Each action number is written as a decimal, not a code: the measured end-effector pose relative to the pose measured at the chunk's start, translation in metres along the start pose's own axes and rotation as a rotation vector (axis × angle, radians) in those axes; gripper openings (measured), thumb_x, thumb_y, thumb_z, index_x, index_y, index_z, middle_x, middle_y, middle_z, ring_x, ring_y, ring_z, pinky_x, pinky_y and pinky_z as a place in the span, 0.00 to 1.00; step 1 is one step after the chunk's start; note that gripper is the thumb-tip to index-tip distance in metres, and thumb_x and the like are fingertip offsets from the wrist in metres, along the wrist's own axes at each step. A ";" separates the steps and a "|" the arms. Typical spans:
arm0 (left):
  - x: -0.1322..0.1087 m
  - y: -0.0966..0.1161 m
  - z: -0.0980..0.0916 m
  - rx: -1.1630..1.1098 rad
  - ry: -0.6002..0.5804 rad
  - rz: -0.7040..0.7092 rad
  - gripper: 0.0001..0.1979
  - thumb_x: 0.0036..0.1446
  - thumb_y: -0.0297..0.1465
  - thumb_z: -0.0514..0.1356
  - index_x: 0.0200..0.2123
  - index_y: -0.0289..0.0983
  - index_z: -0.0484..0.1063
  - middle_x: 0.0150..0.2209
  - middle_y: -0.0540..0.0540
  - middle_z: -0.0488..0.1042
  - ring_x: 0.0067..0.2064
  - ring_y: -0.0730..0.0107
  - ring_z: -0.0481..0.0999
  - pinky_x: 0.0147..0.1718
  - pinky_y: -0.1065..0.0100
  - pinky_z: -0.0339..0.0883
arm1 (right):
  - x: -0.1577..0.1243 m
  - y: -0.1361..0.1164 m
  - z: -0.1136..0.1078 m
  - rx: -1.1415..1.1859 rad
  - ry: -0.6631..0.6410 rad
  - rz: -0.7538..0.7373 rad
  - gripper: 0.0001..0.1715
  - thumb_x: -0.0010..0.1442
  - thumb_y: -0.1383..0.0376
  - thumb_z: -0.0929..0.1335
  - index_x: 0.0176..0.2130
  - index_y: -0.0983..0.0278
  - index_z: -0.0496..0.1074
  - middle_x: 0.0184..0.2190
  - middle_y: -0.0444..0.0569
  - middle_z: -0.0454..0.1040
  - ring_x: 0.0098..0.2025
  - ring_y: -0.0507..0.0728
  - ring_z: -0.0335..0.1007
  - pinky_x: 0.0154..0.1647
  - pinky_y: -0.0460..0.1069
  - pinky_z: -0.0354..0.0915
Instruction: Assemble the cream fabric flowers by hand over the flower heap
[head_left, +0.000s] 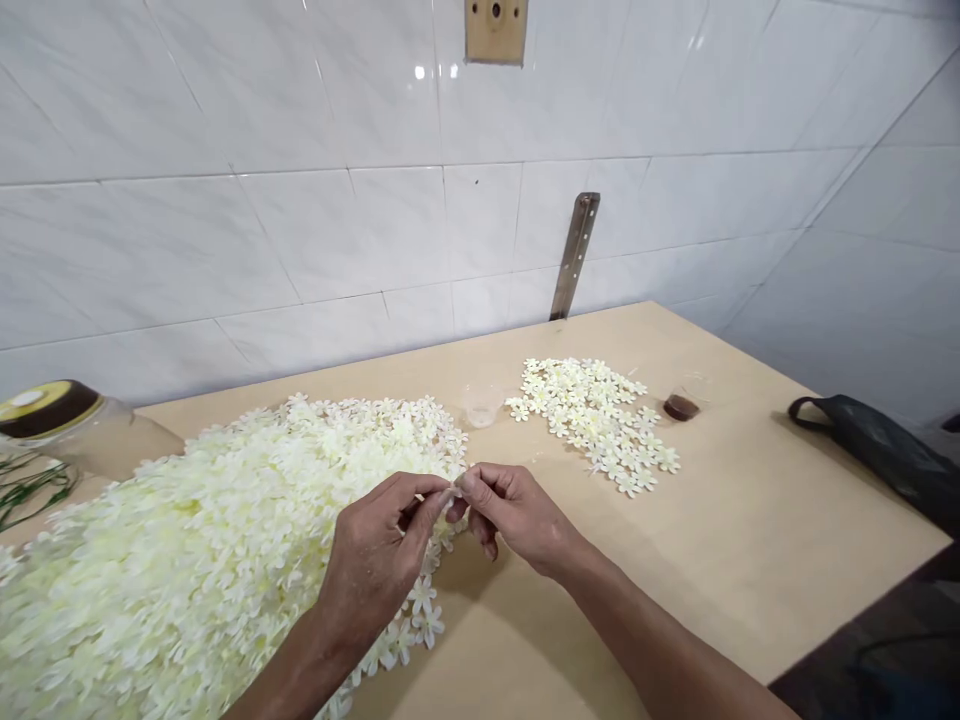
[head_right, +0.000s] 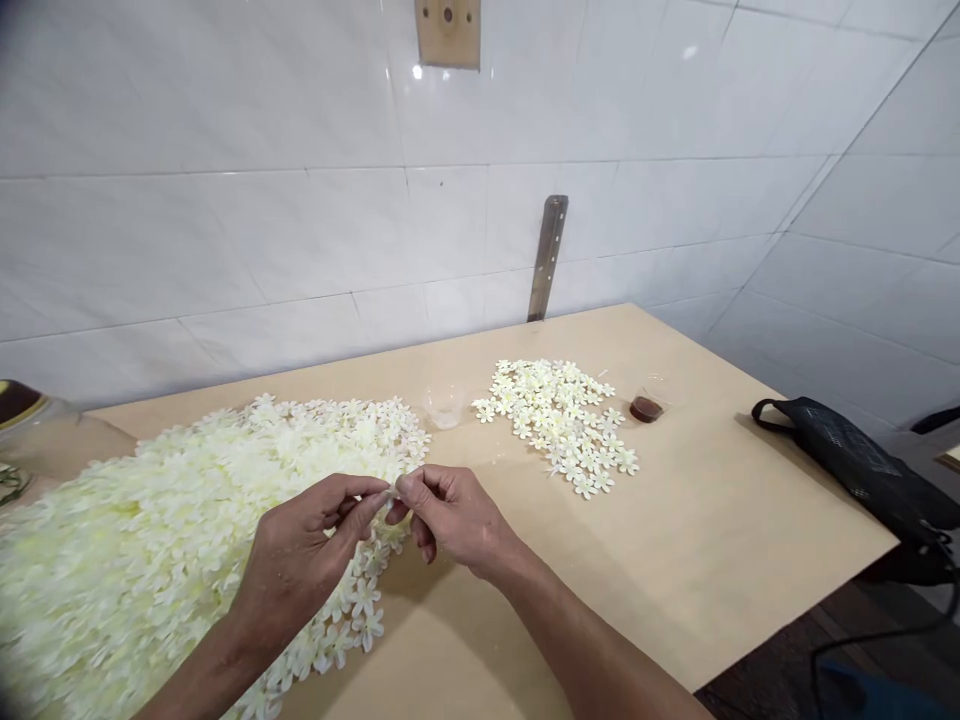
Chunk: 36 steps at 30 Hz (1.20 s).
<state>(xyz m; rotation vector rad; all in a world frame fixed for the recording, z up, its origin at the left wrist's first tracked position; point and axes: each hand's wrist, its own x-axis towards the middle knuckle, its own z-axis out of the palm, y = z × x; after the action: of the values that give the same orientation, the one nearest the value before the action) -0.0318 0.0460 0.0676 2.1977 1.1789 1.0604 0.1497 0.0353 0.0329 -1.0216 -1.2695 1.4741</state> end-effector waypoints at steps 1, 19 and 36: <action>0.001 -0.002 -0.005 0.033 0.023 0.013 0.05 0.63 0.33 0.60 0.38 0.41 0.76 0.31 0.52 0.78 0.29 0.75 0.75 0.31 0.74 0.69 | -0.002 -0.004 -0.005 -0.071 0.020 -0.001 0.26 0.65 0.47 0.64 0.34 0.66 0.73 0.28 0.46 0.75 0.18 0.47 0.62 0.18 0.43 0.62; -0.025 0.022 0.021 -0.010 -0.394 0.096 0.11 0.66 0.31 0.53 0.35 0.42 0.76 0.32 0.49 0.77 0.32 0.70 0.76 0.32 0.72 0.68 | -0.092 0.008 -0.159 -1.376 0.574 0.202 0.21 0.62 0.53 0.66 0.50 0.59 0.73 0.44 0.52 0.73 0.31 0.56 0.73 0.36 0.52 0.66; -0.048 0.052 0.093 0.118 -0.806 0.142 0.12 0.64 0.30 0.51 0.38 0.39 0.75 0.38 0.42 0.78 0.38 0.61 0.78 0.36 0.64 0.71 | -0.086 0.015 -0.162 -1.354 0.636 0.100 0.17 0.63 0.54 0.66 0.46 0.60 0.76 0.37 0.49 0.74 0.32 0.56 0.73 0.36 0.50 0.64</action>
<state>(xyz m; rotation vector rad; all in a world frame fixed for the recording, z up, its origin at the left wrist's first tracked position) 0.0512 -0.0234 0.0243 2.4449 0.7270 0.0810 0.3249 -0.0103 -0.0002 -2.1782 -1.6609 0.0612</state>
